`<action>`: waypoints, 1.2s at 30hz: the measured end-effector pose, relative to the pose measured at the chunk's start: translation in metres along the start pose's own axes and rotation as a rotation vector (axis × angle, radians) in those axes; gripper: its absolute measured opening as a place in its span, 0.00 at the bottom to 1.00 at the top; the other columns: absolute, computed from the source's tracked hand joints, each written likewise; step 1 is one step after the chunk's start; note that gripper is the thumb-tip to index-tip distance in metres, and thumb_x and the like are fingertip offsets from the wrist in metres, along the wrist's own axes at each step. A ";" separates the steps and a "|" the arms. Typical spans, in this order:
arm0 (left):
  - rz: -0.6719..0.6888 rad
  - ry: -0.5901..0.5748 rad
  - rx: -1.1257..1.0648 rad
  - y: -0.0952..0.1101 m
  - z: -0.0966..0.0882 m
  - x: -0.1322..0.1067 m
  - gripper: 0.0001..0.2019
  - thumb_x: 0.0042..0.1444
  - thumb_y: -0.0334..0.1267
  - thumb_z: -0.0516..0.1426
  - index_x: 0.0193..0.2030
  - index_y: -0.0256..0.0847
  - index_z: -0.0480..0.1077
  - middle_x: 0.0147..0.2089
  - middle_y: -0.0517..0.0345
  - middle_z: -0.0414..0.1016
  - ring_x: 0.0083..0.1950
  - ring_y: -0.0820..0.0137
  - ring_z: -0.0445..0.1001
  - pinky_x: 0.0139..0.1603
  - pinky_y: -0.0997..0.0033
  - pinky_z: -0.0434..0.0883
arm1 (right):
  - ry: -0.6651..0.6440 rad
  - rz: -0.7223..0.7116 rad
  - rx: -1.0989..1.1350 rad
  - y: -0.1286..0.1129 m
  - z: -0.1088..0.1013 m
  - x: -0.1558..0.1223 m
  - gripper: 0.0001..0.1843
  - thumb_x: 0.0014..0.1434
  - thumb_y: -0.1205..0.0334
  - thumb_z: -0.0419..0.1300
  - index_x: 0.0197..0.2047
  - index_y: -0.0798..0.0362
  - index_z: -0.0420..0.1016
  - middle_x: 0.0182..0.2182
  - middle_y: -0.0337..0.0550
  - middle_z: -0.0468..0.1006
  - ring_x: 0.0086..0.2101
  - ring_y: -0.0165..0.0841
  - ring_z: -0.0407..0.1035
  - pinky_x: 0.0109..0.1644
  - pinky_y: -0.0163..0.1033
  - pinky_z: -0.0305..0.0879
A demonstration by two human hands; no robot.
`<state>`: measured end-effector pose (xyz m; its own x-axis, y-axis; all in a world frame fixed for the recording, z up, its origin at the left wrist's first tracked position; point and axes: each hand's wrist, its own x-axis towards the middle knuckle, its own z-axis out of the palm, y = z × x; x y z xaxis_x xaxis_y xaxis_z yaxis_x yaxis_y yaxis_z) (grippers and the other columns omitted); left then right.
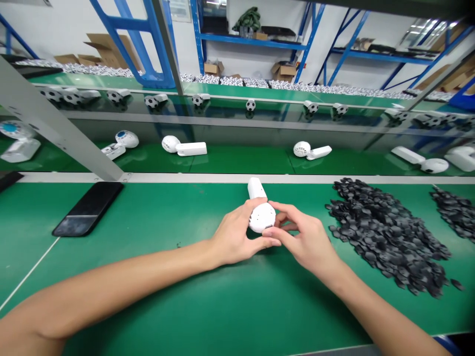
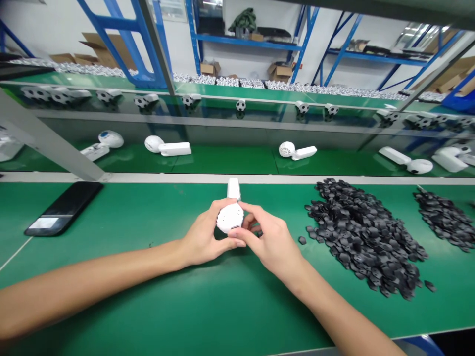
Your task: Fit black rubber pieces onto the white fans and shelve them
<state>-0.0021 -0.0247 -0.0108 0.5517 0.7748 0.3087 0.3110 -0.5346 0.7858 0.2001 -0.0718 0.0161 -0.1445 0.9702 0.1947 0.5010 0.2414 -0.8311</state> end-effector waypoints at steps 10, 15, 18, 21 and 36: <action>-0.030 0.055 -0.137 0.001 -0.010 0.004 0.28 0.61 0.51 0.65 0.63 0.47 0.62 0.45 0.58 0.75 0.39 0.68 0.73 0.40 0.69 0.69 | -0.175 0.091 0.126 0.004 -0.029 0.008 0.24 0.76 0.48 0.48 0.65 0.48 0.75 0.38 0.43 0.84 0.35 0.35 0.79 0.42 0.40 0.78; 0.002 0.026 -0.164 -0.003 -0.019 0.007 0.25 0.62 0.51 0.63 0.61 0.46 0.65 0.41 0.60 0.74 0.35 0.70 0.69 0.38 0.70 0.66 | -0.288 0.136 -0.238 0.012 -0.060 0.015 0.15 0.69 0.48 0.60 0.43 0.47 0.84 0.34 0.43 0.85 0.32 0.37 0.76 0.34 0.40 0.70; 0.007 0.023 -0.196 -0.004 -0.021 0.008 0.24 0.62 0.50 0.64 0.61 0.46 0.66 0.41 0.60 0.74 0.35 0.70 0.68 0.38 0.70 0.65 | -0.362 0.180 -0.277 0.020 -0.061 0.016 0.12 0.66 0.50 0.63 0.39 0.47 0.82 0.31 0.40 0.83 0.30 0.37 0.75 0.32 0.39 0.67; -0.004 0.041 -0.244 -0.004 -0.023 0.010 0.24 0.62 0.51 0.64 0.61 0.46 0.66 0.42 0.60 0.73 0.35 0.70 0.68 0.38 0.70 0.66 | -0.405 0.235 -0.319 0.027 -0.057 0.015 0.11 0.61 0.50 0.68 0.39 0.48 0.80 0.28 0.38 0.80 0.27 0.35 0.72 0.28 0.37 0.62; -0.087 -0.071 -0.207 -0.003 -0.020 0.006 0.29 0.62 0.47 0.63 0.66 0.49 0.61 0.41 0.60 0.73 0.32 0.71 0.67 0.33 0.72 0.64 | -0.231 0.333 0.196 0.005 -0.041 0.011 0.17 0.57 0.48 0.73 0.42 0.52 0.84 0.38 0.50 0.88 0.37 0.43 0.82 0.42 0.44 0.78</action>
<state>-0.0148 -0.0119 -0.0008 0.5851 0.7855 0.2018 0.1990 -0.3803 0.9032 0.2355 -0.0587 0.0355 -0.2006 0.9585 -0.2026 0.3841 -0.1133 -0.9163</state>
